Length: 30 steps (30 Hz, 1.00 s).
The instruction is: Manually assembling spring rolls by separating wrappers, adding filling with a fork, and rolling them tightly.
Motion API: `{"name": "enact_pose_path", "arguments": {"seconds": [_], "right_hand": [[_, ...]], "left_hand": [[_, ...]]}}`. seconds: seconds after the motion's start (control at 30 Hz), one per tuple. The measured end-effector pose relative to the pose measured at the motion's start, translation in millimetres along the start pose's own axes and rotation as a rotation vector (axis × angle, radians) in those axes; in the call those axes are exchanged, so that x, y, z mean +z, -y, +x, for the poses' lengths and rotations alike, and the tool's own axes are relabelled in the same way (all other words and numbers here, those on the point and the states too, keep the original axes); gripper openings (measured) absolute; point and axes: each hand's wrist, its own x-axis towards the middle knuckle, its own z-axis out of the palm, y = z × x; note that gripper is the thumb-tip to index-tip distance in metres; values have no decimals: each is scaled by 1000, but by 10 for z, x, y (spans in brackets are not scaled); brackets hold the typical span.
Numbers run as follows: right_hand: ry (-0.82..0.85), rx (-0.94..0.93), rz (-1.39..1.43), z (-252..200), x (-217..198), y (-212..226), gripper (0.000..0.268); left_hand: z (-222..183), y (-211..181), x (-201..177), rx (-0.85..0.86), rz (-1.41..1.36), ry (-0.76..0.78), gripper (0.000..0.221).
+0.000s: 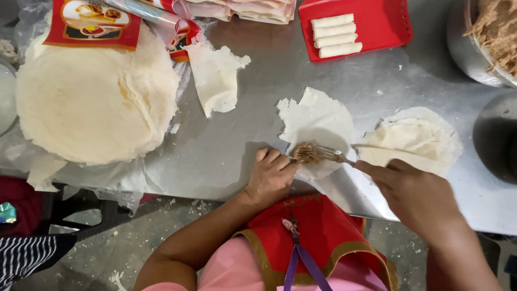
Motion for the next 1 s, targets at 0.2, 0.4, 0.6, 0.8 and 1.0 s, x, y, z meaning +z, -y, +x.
{"name": "enact_pose_path", "arguments": {"seconds": [0.2,0.4,0.6,0.8,1.0], "right_hand": [[-219,-151,91,79,507,70,48],[40,81,165,2,177,-112,42],[-225,-105,118,290,443,81,36],[-545,-11,50,240,897,215,30],[-704,322,-635,78,1312,-794,22]], "left_hand": [[-19,33,38,14,35,15,24],[-38,51,71,48,74,-22,22],[-30,31,33,47,45,0,21],[-158,57,195,33,-25,-57,8],[-85,48,93,34,112,51,29]]}}
